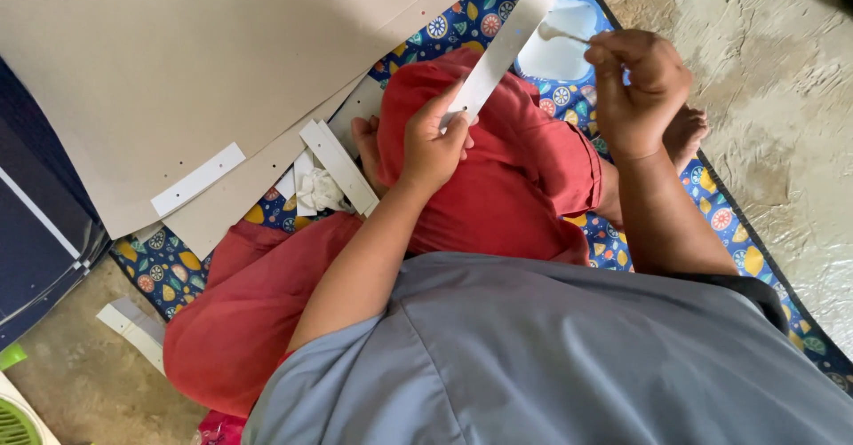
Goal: Assembling cardboard bags by gluing reinforcement strips and folding the main sheets.
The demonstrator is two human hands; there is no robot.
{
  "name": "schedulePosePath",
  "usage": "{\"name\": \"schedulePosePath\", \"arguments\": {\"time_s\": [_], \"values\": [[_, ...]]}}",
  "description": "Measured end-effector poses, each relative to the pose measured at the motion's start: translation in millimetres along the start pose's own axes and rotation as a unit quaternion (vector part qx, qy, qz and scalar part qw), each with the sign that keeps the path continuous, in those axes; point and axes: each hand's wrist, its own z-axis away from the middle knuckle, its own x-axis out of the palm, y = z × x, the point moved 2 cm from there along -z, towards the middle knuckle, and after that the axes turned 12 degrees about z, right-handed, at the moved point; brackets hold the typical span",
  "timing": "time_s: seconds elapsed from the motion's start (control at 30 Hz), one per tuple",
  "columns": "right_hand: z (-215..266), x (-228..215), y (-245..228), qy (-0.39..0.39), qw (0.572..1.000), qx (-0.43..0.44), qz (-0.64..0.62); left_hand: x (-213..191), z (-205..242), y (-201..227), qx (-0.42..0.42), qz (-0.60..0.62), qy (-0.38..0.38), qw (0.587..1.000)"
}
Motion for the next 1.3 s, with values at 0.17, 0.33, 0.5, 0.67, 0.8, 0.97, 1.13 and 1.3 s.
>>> {"name": "schedulePosePath", "arguments": {"time_s": [0.17,0.33,0.5,0.67,0.8,0.97,1.13,1.3], "values": [[17.9,22.4,44.3,-0.004,0.995,0.092,0.043,-1.5,1.5,-0.8,-0.022,0.05,0.016,0.998],[61.4,42.2,88.0,-0.089,0.983,0.049,0.15,-40.0,8.1,0.8,0.132,-0.049,0.11,0.984],[64.5,37.1,99.1,-0.136,0.973,-0.05,0.182,-110.6,40.8,23.8,0.313,-0.3,0.148,0.889],[-2.9,47.5,28.1,-0.101,0.985,-0.093,0.102,-139.3,45.3,31.5,0.386,-0.503,0.103,0.766],[-40.2,81.9,-33.5,-0.167,0.983,-0.079,-0.02,-125.8,30.8,31.2,0.396,-0.531,0.074,0.746],[-61.1,104.3,-52.7,-0.287,0.924,-0.216,0.132,-118.7,17.2,43.7,0.384,-0.488,-0.005,0.783],[-62.9,113.4,-14.1,-0.276,0.932,-0.208,0.11,-119.8,-10.9,34.9,0.353,-0.431,-0.028,0.83],[-80.4,119.3,29.5,-0.305,0.935,-0.117,0.138,-146.1,-53.3,-22.3,0.184,-0.46,0.062,0.866]]}}
